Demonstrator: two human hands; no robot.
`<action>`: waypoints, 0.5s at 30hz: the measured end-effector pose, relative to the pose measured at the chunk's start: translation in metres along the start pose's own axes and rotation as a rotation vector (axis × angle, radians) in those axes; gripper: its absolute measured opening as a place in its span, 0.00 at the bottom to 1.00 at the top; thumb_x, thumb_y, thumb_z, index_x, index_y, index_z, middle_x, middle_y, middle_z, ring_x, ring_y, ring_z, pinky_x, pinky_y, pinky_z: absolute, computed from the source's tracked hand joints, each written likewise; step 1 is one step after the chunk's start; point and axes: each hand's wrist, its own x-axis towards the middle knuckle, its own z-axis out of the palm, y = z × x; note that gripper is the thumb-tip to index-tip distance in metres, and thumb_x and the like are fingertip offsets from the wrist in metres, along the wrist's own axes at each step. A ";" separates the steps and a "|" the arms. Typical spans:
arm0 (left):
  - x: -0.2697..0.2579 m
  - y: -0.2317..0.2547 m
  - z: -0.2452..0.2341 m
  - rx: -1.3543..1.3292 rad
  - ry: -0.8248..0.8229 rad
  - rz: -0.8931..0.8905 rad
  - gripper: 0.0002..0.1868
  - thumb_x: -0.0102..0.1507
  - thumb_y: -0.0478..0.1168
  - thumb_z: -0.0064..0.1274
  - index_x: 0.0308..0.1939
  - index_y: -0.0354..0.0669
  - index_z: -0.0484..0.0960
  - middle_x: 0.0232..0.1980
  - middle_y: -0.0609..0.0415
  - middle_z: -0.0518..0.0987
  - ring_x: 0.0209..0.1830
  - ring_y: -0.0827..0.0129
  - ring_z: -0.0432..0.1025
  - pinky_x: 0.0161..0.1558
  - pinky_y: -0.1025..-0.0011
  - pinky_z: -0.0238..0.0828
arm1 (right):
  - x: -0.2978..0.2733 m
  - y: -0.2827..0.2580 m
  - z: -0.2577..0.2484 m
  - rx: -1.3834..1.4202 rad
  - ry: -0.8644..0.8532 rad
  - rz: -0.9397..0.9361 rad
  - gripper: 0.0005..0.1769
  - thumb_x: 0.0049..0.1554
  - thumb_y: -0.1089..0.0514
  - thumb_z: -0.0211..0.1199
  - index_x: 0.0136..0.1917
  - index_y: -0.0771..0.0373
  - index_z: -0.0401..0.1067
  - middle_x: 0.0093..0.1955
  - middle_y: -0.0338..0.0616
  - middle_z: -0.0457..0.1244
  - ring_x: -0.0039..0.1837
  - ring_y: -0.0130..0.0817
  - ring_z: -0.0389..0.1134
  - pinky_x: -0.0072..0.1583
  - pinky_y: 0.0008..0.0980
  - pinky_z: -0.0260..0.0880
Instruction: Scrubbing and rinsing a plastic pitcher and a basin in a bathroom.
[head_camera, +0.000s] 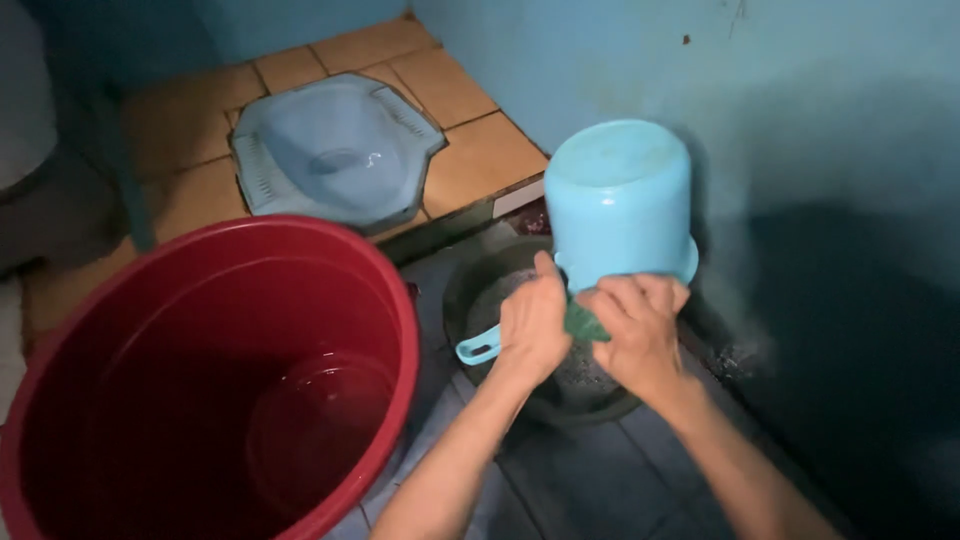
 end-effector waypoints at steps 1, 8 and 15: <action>-0.002 0.009 -0.009 -0.001 -0.010 -0.005 0.43 0.52 0.34 0.57 0.68 0.18 0.59 0.41 0.30 0.81 0.45 0.40 0.78 0.45 0.49 0.75 | -0.004 0.004 -0.001 0.004 -0.008 0.007 0.25 0.35 0.60 0.66 0.50 0.55 0.75 0.52 0.41 0.62 0.57 0.47 0.60 0.58 0.52 0.55; -0.001 0.015 -0.017 -0.318 -0.126 0.096 0.40 0.55 0.38 0.59 0.67 0.25 0.61 0.44 0.29 0.81 0.50 0.37 0.76 0.53 0.51 0.72 | -0.001 0.022 -0.005 0.020 0.171 0.164 0.22 0.45 0.66 0.70 0.54 0.54 0.74 0.54 0.42 0.61 0.59 0.47 0.60 0.63 0.47 0.56; 0.003 0.015 0.009 -0.442 -0.108 0.046 0.53 0.61 0.36 0.57 0.78 0.22 0.38 0.42 0.26 0.80 0.45 0.42 0.78 0.49 0.57 0.75 | 0.007 0.021 0.012 -0.022 0.172 0.265 0.23 0.43 0.67 0.70 0.53 0.58 0.73 0.56 0.47 0.62 0.61 0.53 0.61 0.63 0.49 0.58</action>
